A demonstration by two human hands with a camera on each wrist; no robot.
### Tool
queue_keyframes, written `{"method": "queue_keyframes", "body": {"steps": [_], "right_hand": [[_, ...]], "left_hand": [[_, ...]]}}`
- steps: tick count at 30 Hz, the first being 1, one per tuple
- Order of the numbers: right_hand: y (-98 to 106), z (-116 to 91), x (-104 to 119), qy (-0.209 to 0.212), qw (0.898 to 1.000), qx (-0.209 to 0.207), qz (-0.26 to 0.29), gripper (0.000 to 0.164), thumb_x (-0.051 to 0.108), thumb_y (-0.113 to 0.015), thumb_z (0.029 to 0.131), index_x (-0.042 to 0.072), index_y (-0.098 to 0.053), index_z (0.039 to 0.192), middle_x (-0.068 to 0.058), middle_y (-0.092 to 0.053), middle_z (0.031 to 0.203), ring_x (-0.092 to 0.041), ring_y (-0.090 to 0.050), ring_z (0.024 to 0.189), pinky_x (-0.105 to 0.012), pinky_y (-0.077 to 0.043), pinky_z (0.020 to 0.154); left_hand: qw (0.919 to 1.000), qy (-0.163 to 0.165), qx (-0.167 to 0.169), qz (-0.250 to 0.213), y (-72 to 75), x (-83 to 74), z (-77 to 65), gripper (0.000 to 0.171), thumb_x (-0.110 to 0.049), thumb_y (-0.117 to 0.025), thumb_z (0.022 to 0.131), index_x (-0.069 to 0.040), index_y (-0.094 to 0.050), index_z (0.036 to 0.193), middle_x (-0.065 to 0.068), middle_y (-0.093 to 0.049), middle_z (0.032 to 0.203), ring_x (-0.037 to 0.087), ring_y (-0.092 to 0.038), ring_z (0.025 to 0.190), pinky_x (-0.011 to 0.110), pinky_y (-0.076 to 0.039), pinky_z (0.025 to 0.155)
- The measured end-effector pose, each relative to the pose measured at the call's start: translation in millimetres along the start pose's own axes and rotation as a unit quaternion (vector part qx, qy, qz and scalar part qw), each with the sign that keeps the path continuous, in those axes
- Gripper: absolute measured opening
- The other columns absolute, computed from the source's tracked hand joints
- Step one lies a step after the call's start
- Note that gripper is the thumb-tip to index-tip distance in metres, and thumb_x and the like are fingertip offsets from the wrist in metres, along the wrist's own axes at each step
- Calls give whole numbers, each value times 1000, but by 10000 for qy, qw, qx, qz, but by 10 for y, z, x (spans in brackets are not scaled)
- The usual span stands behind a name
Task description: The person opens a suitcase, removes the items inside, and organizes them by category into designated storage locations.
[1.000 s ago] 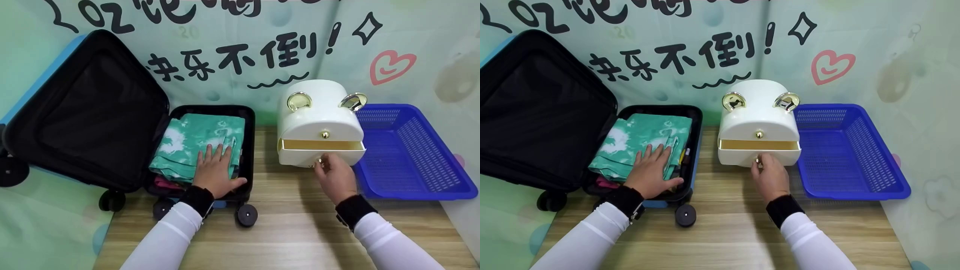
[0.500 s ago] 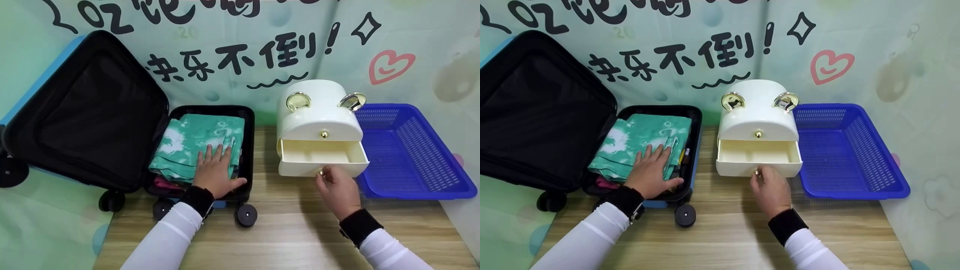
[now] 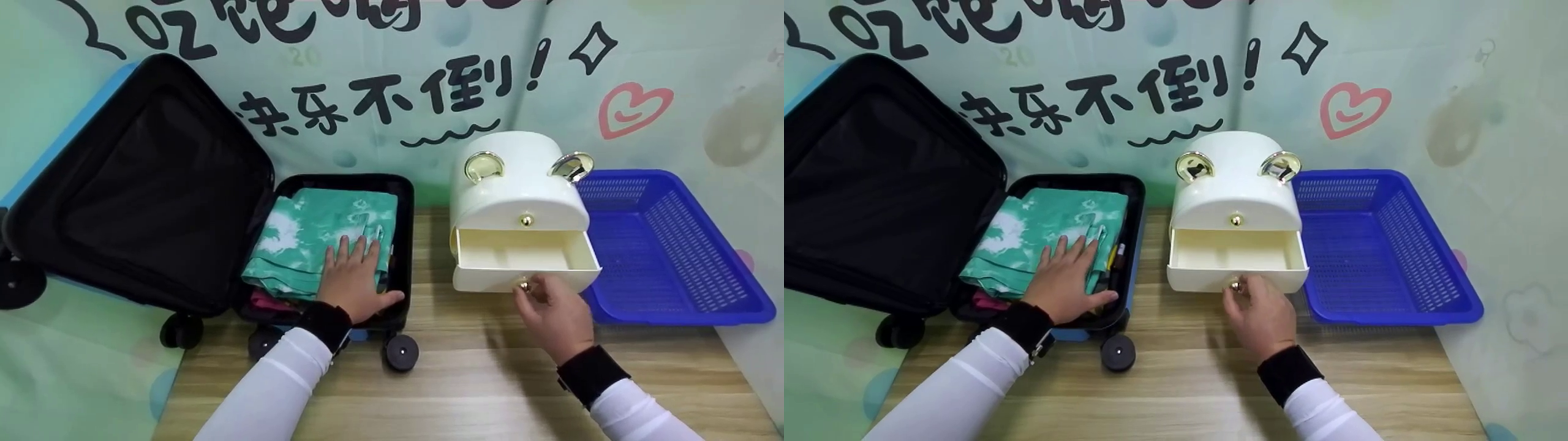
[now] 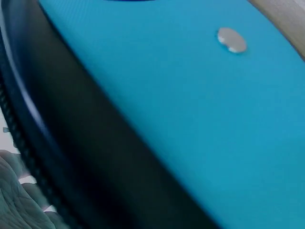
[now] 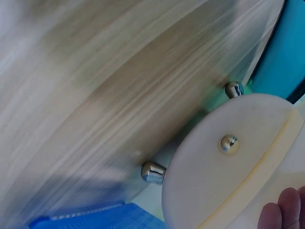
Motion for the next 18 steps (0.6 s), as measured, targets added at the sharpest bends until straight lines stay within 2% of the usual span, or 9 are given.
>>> {"method": "queue_keyframes", "body": {"steps": [4, 7, 9, 13, 16, 18], "right_hand": [[306, 145, 52, 275, 9983, -521, 47, 31, 26, -75, 80, 0, -66, 93, -9, -63, 74, -24, -57, 67, -42, -45, 63], [540, 319, 67, 548, 9949, -840, 84, 39, 29, -72, 78, -4, -66, 97, -16, -64, 89, -32, -55, 84, -45, -41, 79], [643, 439, 48, 674, 9940, -858, -31, 46, 32, -72, 77, -5, -65, 104, -21, -63, 105, -37, -53, 101, -49, -35, 91], [694, 620, -46, 608, 9966, -211, -506, 63, 37, -73, 77, -3, -59, 124, -27, -46, 136, -43, -32, 131, -52, -15, 109], [662, 674, -123, 358, 9957, 439, -736, 72, 40, -73, 80, -2, -51, 134, -27, -33, 147, -42, -18, 139, -53, -7, 112], [647, 688, -151, 215, 9945, 683, -758, 76, 42, -73, 81, -2, -47, 137, -26, -29, 150, -40, -14, 140, -53, -5, 112]], "left_hand": [[9998, -90, 63, 180, 64, -93, 103, 101, -77, -51, 79, -16, -22, 154, 13, -20, 156, 40, -5, 142, 57, -2, 110], [9990, -167, 228, 335, 80, -161, 194, 96, -72, -53, 82, -15, -23, 154, 14, -19, 156, 40, -6, 142, 55, -2, 111], [9975, -223, 453, 485, 63, -200, 249, 92, -67, -55, 85, -14, -24, 153, 15, -20, 156, 41, -6, 142, 55, -2, 111], [9921, -331, 871, 836, 16, -287, 355, 82, -56, -57, 89, -12, -28, 152, 15, -21, 156, 40, -8, 142, 54, -4, 111], [9863, -525, 1030, 1180, 0, -390, 439, 70, -45, -57, 93, -10, -34, 149, 13, -23, 155, 36, -10, 143, 53, -5, 111], [9816, -702, 1092, 1403, -18, -459, 489, 62, -35, -56, 95, -8, -38, 147, 12, -26, 155, 35, -12, 143, 54, -5, 111]]}}
Point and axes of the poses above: each hand's wrist, its own z-axis towards the middle knuckle, its own y-axis out of the back of the hand, x = y × z, the point moved 9 cm from there along z, towards the middle knuckle
